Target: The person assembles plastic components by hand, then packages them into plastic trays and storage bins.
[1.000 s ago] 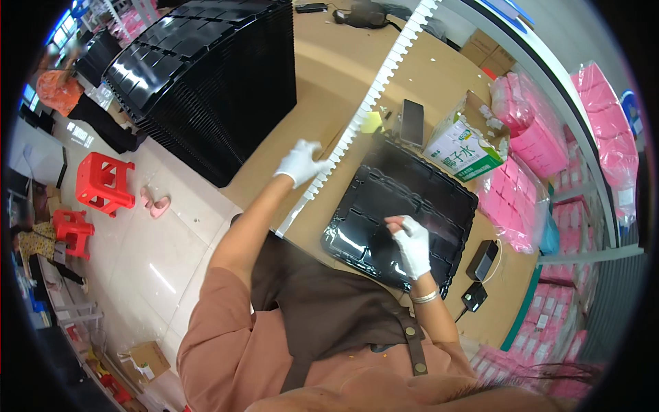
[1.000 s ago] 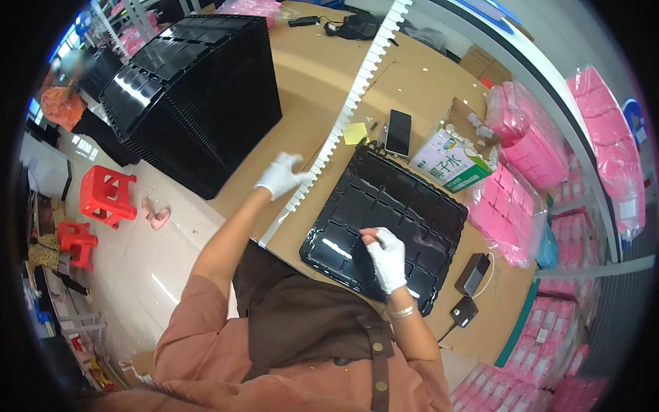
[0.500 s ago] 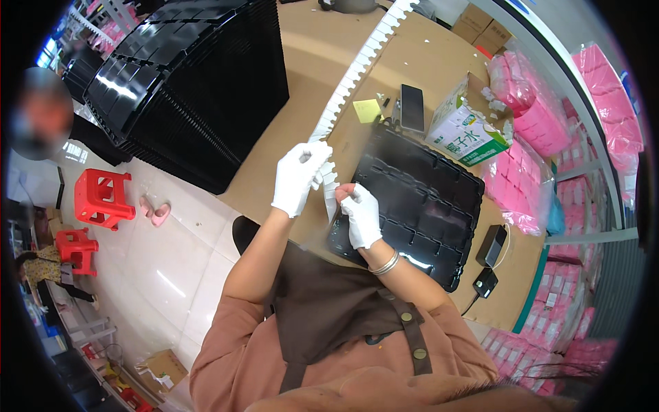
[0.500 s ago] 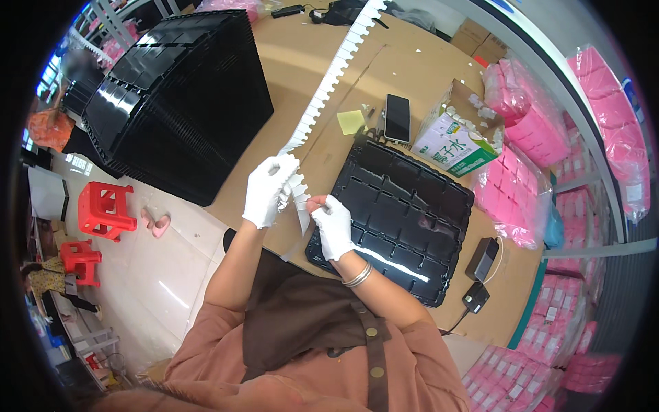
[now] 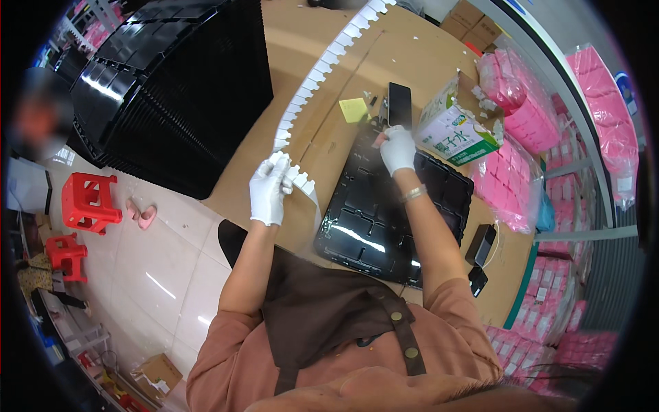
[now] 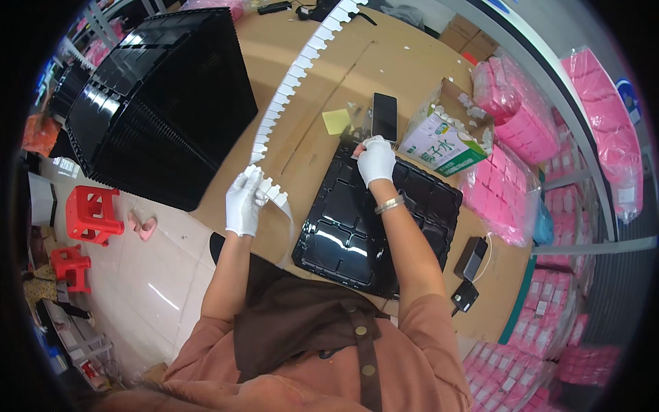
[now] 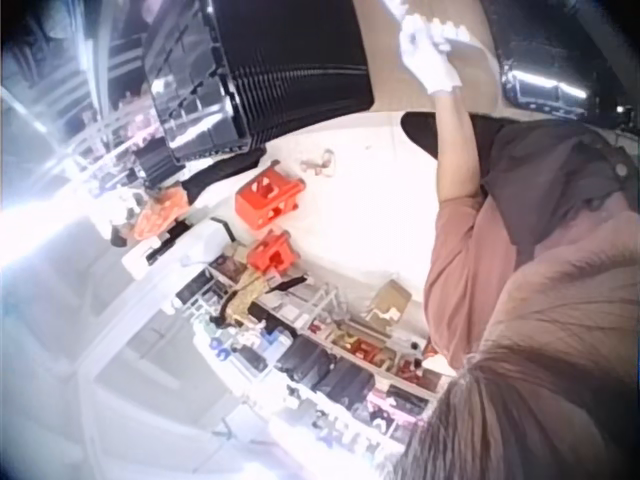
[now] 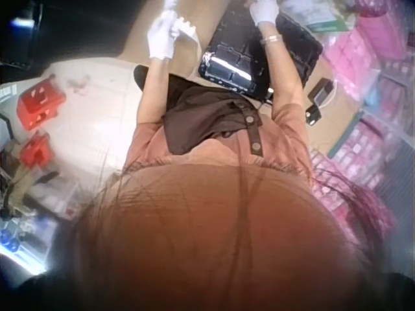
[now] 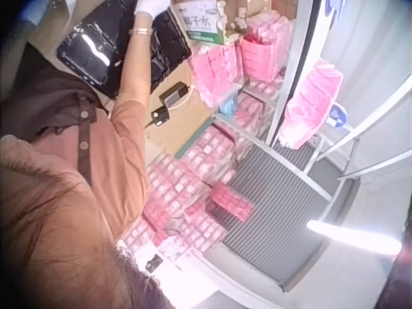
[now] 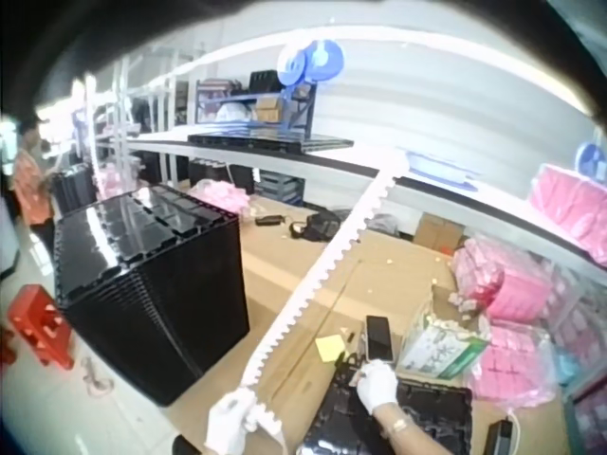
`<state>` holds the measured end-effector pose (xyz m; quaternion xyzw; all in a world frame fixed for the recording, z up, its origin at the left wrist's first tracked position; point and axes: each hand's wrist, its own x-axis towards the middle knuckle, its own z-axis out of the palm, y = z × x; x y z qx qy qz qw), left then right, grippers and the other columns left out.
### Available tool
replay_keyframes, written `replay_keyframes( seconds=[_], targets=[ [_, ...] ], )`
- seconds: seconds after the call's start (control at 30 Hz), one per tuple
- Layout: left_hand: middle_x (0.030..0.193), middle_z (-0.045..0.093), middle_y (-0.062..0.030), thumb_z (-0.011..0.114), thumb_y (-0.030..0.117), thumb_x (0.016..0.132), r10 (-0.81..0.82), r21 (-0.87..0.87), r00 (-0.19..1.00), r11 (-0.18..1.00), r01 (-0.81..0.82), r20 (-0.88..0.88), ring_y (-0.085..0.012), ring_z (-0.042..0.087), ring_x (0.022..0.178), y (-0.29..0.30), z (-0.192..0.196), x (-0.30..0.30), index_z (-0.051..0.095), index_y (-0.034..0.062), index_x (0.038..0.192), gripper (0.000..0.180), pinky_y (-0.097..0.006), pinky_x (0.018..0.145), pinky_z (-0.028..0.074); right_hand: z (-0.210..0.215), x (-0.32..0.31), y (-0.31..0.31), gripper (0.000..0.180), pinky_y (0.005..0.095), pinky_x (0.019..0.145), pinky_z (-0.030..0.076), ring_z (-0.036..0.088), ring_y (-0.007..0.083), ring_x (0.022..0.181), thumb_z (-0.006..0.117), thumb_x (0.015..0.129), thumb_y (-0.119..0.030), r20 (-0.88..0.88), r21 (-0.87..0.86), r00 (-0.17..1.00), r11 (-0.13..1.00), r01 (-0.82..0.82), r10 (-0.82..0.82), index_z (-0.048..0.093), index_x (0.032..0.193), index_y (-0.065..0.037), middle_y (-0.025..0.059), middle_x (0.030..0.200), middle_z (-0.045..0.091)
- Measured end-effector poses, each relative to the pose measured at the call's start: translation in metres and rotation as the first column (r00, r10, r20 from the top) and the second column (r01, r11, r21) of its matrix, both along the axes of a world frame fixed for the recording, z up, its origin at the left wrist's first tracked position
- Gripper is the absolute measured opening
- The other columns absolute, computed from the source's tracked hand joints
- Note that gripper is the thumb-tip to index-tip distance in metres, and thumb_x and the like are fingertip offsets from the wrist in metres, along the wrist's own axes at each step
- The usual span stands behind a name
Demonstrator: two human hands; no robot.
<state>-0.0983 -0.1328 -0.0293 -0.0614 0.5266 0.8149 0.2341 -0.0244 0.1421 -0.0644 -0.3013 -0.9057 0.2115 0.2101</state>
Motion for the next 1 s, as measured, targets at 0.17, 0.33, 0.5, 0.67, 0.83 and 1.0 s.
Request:
replay_keyframes(
  seconds=[0.17,0.33,0.5,0.67,0.83,1.0],
  targets=[
    [0.075,0.056,-0.0005,0.063,0.011,0.09,-0.017,-0.086,1.0,0.996,0.015,-0.017,-0.0033,0.045,0.053,-0.004,0.001,0.005,0.06,-0.0005,0.104,0.019,-0.017,0.045,0.035,-0.017,-0.013,0.009,0.004,0.0412,0.069,0.049,0.062,0.0304,0.077,0.068,0.068,-0.011,0.131,0.135,0.991,0.991,-0.006,-0.012,0.067,0.065,-0.008,0.0127,0.081,0.062],
    [0.075,0.057,-0.0006,0.064,0.013,0.089,-0.038,-0.102,0.996,0.994,0.03,-0.076,-0.0032,0.046,0.052,0.002,-0.003,0.011,0.06,0.0005,0.1,0.016,-0.018,0.045,0.035,-0.008,-0.01,0.009,0.003,0.0413,0.071,0.049,0.062,0.0308,0.08,0.068,0.068,-0.011,0.192,0.196,0.981,0.979,-0.058,0.02,0.067,0.065,-0.009,0.0132,0.079,0.061],
    [0.075,0.055,-0.0002,0.064,0.012,0.089,-0.044,-0.13,0.998,0.991,0.038,-0.042,-0.0036,0.047,0.053,0.003,0.003,0.02,0.059,0.0014,0.098,0.014,-0.018,0.046,0.036,0.032,0.028,-0.03,0.005,0.0371,0.069,0.049,0.062,0.0284,0.072,0.067,0.071,-0.005,-0.081,-0.062,0.996,0.998,-0.033,0.028,0.064,0.068,-0.006,0.0135,0.078,0.062],
    [0.073,0.057,-0.0009,0.063,0.012,0.089,-0.122,-0.148,0.978,0.984,0.097,-0.169,-0.0047,0.049,0.053,0.006,0.006,0.036,0.06,0.0009,0.096,0.013,-0.019,0.049,0.039,0.047,0.076,-0.123,0.008,0.0262,0.068,0.047,0.059,0.0115,0.074,0.065,0.084,-0.005,-0.404,-0.785,0.91,0.546,-0.295,-0.089,0.06,0.087,-0.001,0.0029,0.082,0.062],
    [0.076,0.061,-0.0015,0.066,0.013,0.088,-0.054,-0.109,0.98,0.994,0.034,-0.19,-0.0039,0.05,0.054,0.01,0.015,0.052,0.061,0.0025,0.09,0.012,-0.019,0.048,0.041,0.028,0.068,-0.164,0.007,0.0211,0.069,0.044,0.054,0.0074,0.073,0.064,0.086,-0.006,-0.287,-0.935,0.943,0.264,-0.237,-0.168,0.06,0.09,-0.001,0.001,0.083,0.061],
    [0.079,0.062,-0.0024,0.065,0.012,0.088,-0.055,-0.068,0.981,0.997,0.043,-0.187,-0.0046,0.054,0.058,0.005,0.009,0.058,0.061,0.0027,0.092,0.011,-0.018,0.05,0.043,0.039,0.066,-0.17,0.005,0.0202,0.068,0.043,0.055,0.0075,0.073,0.063,0.086,-0.004,-0.26,-0.949,0.931,0.244,-0.198,-0.256,0.061,0.089,-0.002,-0.0005,0.078,0.06]
  ],
)
